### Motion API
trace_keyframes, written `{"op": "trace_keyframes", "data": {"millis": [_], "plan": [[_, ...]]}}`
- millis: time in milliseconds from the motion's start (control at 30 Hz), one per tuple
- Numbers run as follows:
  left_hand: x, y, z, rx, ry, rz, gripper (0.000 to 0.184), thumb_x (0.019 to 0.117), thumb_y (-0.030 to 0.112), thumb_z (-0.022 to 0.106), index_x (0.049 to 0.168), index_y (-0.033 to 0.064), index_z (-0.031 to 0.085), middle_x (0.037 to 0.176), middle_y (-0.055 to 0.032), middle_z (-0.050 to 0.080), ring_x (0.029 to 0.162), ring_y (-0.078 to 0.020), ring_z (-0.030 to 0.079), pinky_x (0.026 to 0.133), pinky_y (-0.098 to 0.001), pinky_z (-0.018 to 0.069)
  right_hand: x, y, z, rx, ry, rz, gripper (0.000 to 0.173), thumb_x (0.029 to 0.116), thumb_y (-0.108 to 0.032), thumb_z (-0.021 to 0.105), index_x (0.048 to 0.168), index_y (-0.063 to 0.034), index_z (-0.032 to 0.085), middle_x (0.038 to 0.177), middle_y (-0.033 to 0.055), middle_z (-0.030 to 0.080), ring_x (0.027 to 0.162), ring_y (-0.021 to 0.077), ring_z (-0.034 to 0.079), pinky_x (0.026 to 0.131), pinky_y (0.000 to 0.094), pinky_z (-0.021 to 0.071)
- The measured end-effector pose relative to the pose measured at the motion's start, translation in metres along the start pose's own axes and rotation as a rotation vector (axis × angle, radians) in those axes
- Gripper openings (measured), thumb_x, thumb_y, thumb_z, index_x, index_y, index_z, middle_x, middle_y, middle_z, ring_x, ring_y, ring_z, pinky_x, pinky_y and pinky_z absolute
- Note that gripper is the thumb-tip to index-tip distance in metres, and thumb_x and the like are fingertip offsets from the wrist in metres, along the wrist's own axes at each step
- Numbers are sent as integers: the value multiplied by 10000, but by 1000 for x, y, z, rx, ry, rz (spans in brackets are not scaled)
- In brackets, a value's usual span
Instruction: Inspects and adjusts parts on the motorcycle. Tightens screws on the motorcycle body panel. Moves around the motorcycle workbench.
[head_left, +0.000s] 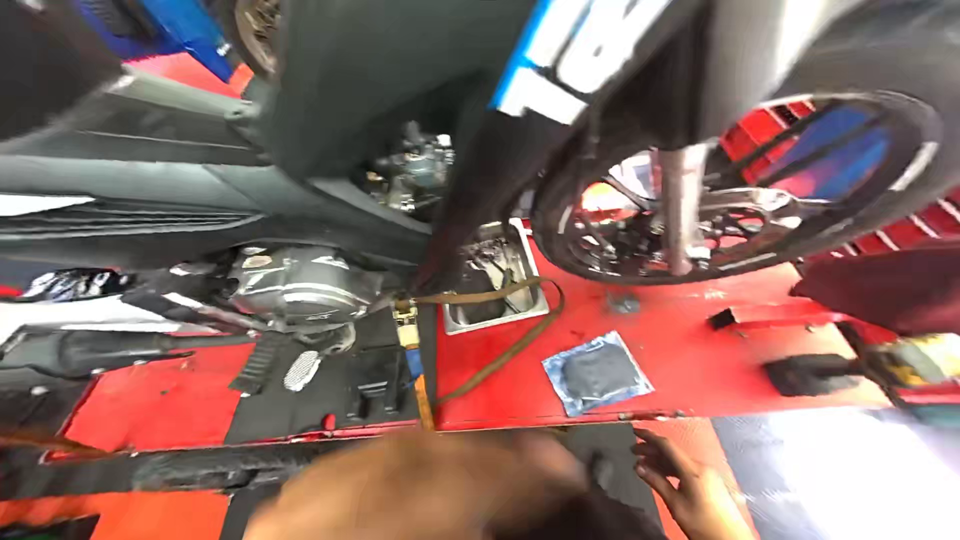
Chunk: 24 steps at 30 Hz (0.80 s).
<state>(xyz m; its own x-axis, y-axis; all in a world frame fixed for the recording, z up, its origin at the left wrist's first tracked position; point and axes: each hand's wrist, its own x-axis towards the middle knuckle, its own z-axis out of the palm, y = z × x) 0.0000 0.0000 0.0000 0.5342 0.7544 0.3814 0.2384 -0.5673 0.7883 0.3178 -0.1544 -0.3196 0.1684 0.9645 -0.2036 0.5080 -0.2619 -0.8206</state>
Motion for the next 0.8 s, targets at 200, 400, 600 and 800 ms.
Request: {"op": "trace_keyframes", "data": {"millis": [200,400,600,800], "plan": [[-125,-227,114,428,24,-873,355,1032,278,580,1294,61,680,1166,-130,732,1042,-268,719,953,-537,569,-48,73,-37,-20,38,155,478,940,-195,707,1389,-78,591,1102,46,756,935,175,745,857,436,628],[-195,-236,182,514,-362,-1094,374,1014,409,571,1286,196,715,1205,-54,737,1103,-253,704,980,-562,541,-45,112,-44,-181,-145,213,512,957,-289,700,1415,-94,577,1136,97,750,987,274,742,889,551,592],[-74,-305,171,647,-283,-851,390,1028,363,561,1340,157,671,1364,-100,648,1213,-297,645,1024,-533,518,-12,72,-35,-230,-149,155,523,956,-318,703,1421,-113,581,1160,85,746,1015,264,735,903,541,587],[18,-400,185,792,-331,-585,496,980,253,659,1440,92,572,1465,-171,547,1388,-355,481,1175,-518,362,-4,23,-4,-217,-104,214,531,960,-316,705,1424,-92,577,1163,96,745,1028,280,733,901,557,582]]}}
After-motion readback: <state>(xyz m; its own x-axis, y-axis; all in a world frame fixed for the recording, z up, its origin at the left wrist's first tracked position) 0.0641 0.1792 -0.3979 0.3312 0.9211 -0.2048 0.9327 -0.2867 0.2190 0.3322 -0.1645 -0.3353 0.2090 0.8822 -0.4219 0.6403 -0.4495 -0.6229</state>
